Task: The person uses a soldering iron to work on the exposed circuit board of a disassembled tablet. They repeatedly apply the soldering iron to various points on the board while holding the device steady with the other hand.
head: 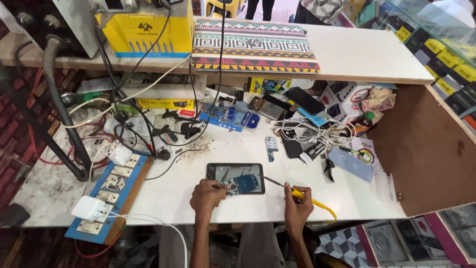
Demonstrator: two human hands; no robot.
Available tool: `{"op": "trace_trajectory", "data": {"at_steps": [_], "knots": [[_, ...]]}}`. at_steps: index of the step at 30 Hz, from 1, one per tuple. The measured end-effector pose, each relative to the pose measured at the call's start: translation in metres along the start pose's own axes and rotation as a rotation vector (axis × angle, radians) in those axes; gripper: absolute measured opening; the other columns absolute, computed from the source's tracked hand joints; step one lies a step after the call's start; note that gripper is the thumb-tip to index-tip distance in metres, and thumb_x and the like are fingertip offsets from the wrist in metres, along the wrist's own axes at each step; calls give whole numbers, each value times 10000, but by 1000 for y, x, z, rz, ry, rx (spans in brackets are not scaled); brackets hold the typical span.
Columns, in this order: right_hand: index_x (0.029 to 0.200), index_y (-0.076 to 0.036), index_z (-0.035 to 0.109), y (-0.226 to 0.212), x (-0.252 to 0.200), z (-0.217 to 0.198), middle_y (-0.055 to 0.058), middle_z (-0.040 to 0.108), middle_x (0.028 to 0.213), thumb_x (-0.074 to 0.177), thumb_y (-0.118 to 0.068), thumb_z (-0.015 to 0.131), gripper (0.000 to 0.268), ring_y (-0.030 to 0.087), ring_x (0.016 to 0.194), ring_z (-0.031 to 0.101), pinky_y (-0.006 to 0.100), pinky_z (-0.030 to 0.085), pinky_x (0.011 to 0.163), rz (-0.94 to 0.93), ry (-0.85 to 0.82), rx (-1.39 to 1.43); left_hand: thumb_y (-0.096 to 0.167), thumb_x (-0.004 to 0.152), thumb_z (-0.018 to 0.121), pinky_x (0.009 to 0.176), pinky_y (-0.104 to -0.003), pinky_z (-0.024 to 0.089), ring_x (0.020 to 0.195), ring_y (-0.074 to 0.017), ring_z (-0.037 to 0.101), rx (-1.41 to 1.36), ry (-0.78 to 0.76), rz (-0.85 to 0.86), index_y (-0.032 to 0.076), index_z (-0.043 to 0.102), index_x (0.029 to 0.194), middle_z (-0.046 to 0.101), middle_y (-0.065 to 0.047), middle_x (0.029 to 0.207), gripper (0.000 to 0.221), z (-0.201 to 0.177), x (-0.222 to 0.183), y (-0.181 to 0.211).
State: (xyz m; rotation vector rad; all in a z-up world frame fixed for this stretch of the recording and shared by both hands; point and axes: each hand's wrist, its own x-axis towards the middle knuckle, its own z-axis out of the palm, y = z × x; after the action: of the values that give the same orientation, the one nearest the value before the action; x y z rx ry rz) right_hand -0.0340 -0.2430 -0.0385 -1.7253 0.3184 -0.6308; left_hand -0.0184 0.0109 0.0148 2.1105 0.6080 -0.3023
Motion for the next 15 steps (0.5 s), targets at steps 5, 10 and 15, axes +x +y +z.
{"op": "trace_trajectory", "data": {"at_steps": [5, 10, 15], "knots": [[971, -6, 584, -4, -4, 4, 40, 609, 610, 931, -209, 767, 277, 73, 549, 524, 235, 407, 509, 22, 2, -102, 483, 790, 824, 534, -320, 471, 456, -117, 593, -9, 10, 11, 162, 801, 684, 694, 16, 554, 340, -2, -2, 0], [952, -5, 581, -7, -5, 3, 15, 612, 606, 924, -189, 765, 262, 52, 538, 525, 224, 391, 502, -56, -5, -88, 493, 825, 772, 528, -319, 478, 436, -120, 578, -11, 4, 5, 165, 797, 656, 705, 68, 550, 370, -3, -1, 2], [952, -3, 580, -9, -3, 4, 20, 601, 621, 929, -183, 765, 259, 54, 549, 494, 228, 366, 504, -61, -18, -89, 499, 810, 792, 531, -329, 466, 439, -129, 568, 12, 23, -29, 159, 800, 654, 682, -5, 544, 374, -3, -3, 5]]}}
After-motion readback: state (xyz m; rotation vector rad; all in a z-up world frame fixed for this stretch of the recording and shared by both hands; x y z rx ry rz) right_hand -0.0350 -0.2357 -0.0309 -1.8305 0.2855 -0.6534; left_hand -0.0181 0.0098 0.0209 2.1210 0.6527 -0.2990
